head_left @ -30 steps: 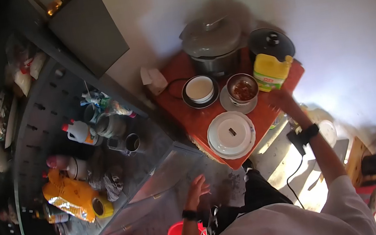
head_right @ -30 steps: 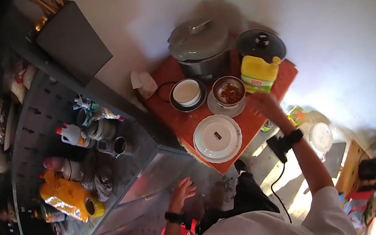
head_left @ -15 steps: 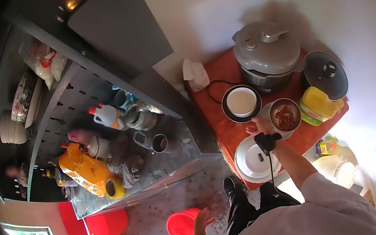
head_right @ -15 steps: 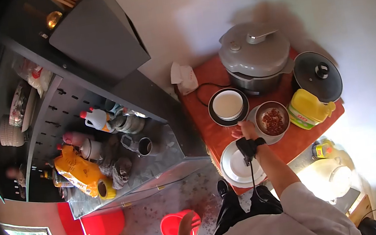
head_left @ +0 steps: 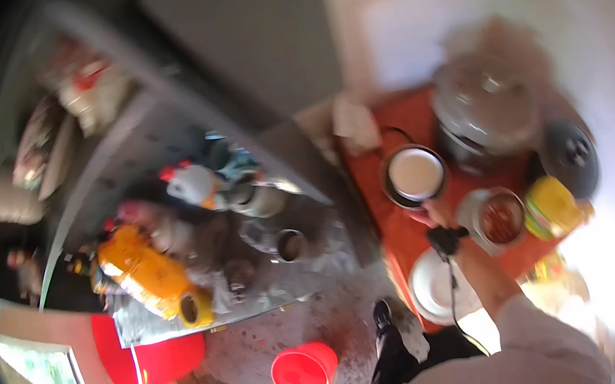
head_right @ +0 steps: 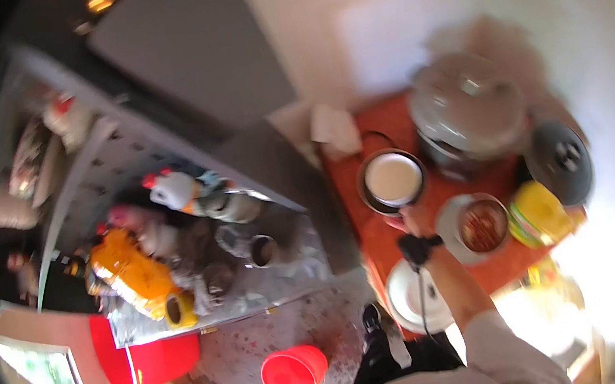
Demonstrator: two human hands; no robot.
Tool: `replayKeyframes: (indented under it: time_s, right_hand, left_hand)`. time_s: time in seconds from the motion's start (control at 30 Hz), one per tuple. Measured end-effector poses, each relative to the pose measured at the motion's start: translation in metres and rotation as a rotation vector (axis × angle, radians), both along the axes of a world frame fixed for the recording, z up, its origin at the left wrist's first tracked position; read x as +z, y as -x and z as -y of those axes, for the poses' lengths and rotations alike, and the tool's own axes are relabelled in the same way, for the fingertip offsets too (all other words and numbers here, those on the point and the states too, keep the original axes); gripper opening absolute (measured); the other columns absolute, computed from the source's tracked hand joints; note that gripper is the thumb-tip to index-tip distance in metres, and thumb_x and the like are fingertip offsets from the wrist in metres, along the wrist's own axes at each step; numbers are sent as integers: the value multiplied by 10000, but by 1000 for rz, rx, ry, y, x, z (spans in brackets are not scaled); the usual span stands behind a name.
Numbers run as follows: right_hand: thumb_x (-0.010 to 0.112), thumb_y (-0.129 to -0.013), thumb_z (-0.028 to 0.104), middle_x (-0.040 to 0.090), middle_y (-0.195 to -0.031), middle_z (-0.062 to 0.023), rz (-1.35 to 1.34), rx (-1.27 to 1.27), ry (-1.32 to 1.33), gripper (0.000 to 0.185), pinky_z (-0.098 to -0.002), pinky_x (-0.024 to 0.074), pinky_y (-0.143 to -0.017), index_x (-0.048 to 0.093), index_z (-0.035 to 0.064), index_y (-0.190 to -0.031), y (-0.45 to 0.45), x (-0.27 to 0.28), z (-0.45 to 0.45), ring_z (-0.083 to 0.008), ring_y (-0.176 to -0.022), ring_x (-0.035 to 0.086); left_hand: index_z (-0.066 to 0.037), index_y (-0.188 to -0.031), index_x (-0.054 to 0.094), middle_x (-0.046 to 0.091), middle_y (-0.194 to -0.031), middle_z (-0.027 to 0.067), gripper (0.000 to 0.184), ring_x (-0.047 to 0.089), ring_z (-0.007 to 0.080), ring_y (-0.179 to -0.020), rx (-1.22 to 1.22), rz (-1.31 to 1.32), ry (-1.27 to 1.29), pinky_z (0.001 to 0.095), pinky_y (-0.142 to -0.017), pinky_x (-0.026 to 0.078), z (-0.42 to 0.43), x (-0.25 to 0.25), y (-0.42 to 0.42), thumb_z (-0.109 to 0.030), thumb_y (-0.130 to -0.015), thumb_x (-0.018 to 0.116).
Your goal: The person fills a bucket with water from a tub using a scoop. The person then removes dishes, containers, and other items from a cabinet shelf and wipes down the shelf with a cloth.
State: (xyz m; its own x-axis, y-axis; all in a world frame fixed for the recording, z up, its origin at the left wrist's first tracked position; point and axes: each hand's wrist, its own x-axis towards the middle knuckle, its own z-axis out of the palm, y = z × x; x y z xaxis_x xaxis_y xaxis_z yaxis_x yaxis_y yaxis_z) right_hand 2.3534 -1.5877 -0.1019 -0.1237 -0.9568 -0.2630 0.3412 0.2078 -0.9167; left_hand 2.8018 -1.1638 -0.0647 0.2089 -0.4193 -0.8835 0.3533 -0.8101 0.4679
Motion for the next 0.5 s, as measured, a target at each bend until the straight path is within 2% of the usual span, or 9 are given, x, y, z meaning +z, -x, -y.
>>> replayKeyframes:
  time_s: [0.03,0.1,0.13,0.17,0.2,0.27,0.4,0.5]
  right_hand:
    - [429,-726,9,546,-980,-150,391,-92,-87,296,-447,501,-752,476,-12,-1017,-4,15,4,-277,-853,562]
    - [447,-716,26,560,-1010,-113,476,-88,-141,351,-454,510,-727,471,35,-1067,-8,13,26,-253,-879,566]
    - [437,-703,7,565,-993,-119,443,-118,-222,365,-431,527,-688,470,33,-1065,-10,22,34,-258,-856,577]
    - [423,-681,-16,561,-981,-151,508,-33,-250,385,-397,542,-649,459,15,-1063,1,-1,49,-273,-798,591]
    - [409,-674,-18,568,-927,-170,505,-205,-328,356,-350,542,-571,467,-6,-1026,-3,5,56,-273,-730,595]
    - [456,-685,9,592,-874,-121,493,-88,-184,280,-407,520,-692,505,19,-961,11,-28,75,-272,-762,594]
    - [464,-700,23,590,-861,-120,594,-62,-138,235,-393,522,-690,515,10,-929,16,-41,94,-264,-761,589]
    - [460,-715,-10,588,-858,-123,661,-294,-230,184,-378,523,-662,519,-10,-889,0,-33,91,-261,-762,586]
  left_hand:
    - [-80,-1108,445,499,-962,112,489,583,284,-800,16,3,-9,392,-655,496,2,6,1,-373,-752,607]
    - [-115,-1125,443,509,-943,81,493,582,264,-767,4,10,11,366,-644,491,4,19,2,-378,-743,612]
    - [-115,-1125,444,511,-940,80,492,581,262,-767,15,16,10,366,-645,490,4,22,1,-375,-742,612]
    - [-116,-1125,446,512,-936,79,491,580,260,-767,38,22,4,366,-645,489,3,28,-2,-372,-741,613]
    - [-116,-1125,447,513,-933,78,489,579,258,-767,57,35,-3,366,-646,488,1,33,-6,-369,-741,613]
    - [-117,-1125,450,516,-925,76,486,577,254,-767,91,47,-24,366,-647,486,1,42,-21,-364,-740,614]
    - [-118,-1126,455,522,-911,72,481,572,246,-767,146,74,-22,366,-650,481,14,48,-60,-353,-737,616]
    - [-120,-1126,460,526,-900,69,477,569,240,-767,198,124,19,366,-651,478,35,55,-90,-345,-736,617]
